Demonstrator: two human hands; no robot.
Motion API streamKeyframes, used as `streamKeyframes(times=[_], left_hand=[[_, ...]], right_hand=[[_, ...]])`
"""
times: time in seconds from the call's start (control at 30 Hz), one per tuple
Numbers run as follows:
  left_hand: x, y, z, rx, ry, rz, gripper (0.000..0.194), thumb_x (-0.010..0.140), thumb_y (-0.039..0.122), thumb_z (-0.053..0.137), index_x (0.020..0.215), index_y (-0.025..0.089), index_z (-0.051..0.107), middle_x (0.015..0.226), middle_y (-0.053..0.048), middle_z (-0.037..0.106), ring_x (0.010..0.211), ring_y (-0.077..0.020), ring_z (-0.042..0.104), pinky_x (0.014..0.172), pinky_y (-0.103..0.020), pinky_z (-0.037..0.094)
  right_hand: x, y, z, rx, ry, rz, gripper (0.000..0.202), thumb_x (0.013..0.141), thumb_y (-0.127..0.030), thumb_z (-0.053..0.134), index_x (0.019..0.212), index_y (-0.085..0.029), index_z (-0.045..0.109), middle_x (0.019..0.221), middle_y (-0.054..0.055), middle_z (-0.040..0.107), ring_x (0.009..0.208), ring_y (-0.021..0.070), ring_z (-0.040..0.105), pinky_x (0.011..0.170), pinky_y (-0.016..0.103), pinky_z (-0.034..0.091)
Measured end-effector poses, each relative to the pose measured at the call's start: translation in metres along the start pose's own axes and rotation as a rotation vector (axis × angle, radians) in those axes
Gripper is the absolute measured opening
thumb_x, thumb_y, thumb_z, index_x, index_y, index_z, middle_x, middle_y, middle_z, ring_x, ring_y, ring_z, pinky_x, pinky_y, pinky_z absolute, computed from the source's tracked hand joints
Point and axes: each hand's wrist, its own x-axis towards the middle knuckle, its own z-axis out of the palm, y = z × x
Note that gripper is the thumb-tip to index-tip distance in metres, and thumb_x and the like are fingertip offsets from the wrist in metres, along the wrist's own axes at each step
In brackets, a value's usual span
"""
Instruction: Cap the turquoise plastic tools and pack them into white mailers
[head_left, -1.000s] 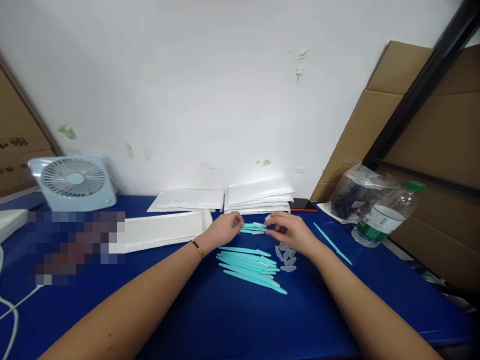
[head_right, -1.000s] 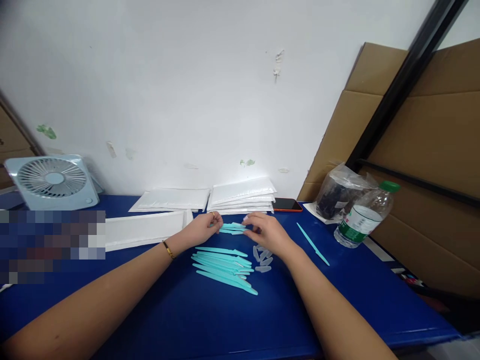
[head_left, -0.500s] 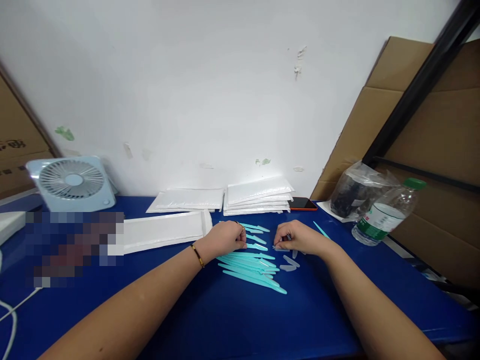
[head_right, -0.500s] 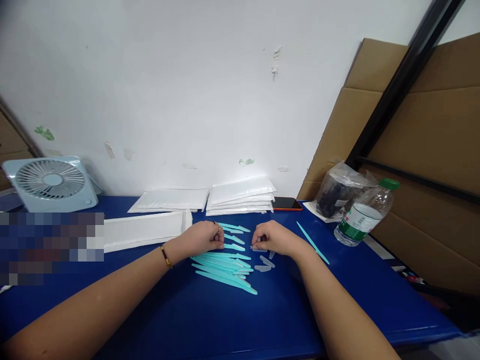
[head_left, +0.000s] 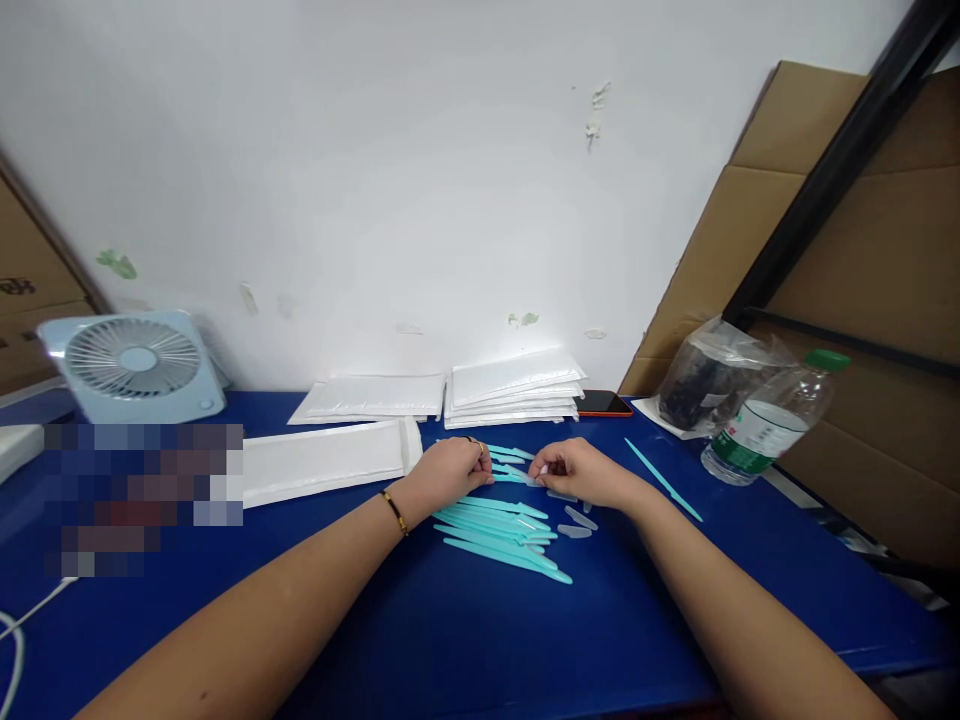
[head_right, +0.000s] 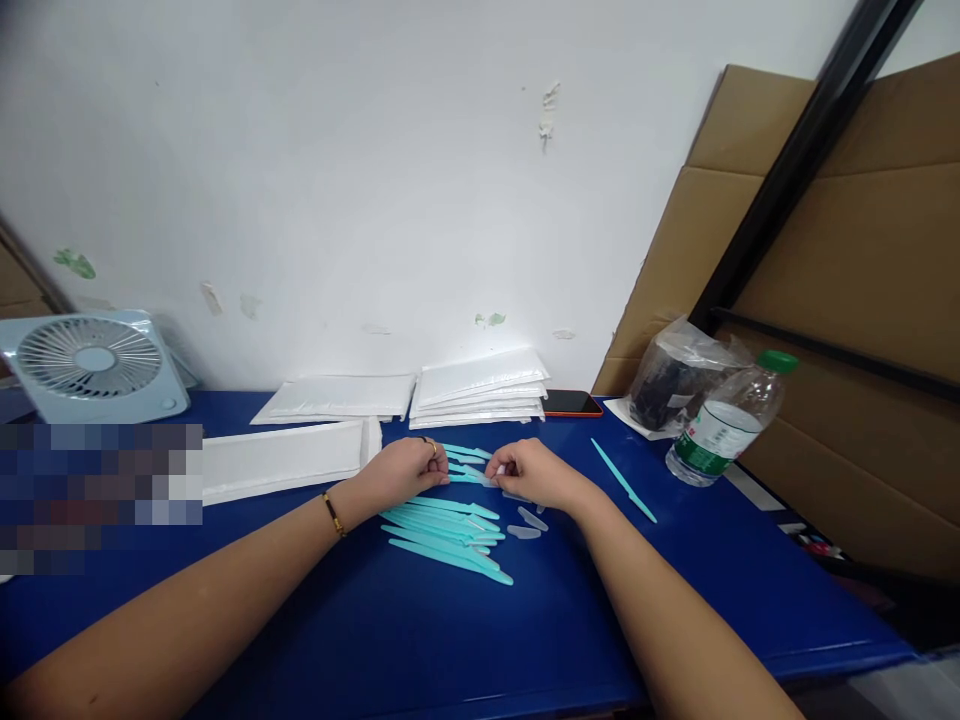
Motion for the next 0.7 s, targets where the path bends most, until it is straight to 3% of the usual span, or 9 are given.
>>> streamKeyframes(times=[0.27, 0.5, 0.7], left_hand=[[0.0, -0.005, -0.004, -0.011, -0.024, -0.03, 0.01, 0.074, 0.028, 0.057, 0.07, 0.02, 0.061, 0.068, -0.001, 0.063, 0.062, -0.0146, 0.054, 0.054, -0.023, 0.03], [0.002, 0.002, 0.002, -0.025, 0.001, -0.018, 0.012, 0.076, 0.031, 0.056, 0.072, 0.021, 0.061, 0.072, 0.0, 0.063, 0.064, -0.0146, 0.054, 0.056, -0.023, 0.033], [0.002, 0.006, 0.0, 0.043, 0.105, -0.034, 0.017, 0.075, 0.029, 0.059, 0.088, 0.02, 0.064, 0.092, -0.005, 0.063, 0.086, -0.0197, 0.056, 0.074, -0.026, 0.038]], right_hand=[[-0.003, 0.005, -0.009, -0.085, 0.032, 0.005, 0.016, 0.072, -0.015, 0.055, 0.08, -0.018, 0.068, 0.066, 0.0, 0.066, 0.059, 0.0121, 0.059, 0.053, 0.021, 0.043], [0.005, -0.004, 0.006, -0.074, 0.067, -0.041, 0.019, 0.073, -0.016, 0.052, 0.082, -0.019, 0.069, 0.066, -0.001, 0.066, 0.056, 0.0111, 0.058, 0.052, 0.021, 0.042], [-0.001, -0.007, -0.006, -0.134, 0.154, -0.058, 0.014, 0.074, -0.02, 0.056, 0.082, -0.02, 0.068, 0.074, 0.001, 0.067, 0.061, 0.0116, 0.058, 0.057, 0.021, 0.043]])
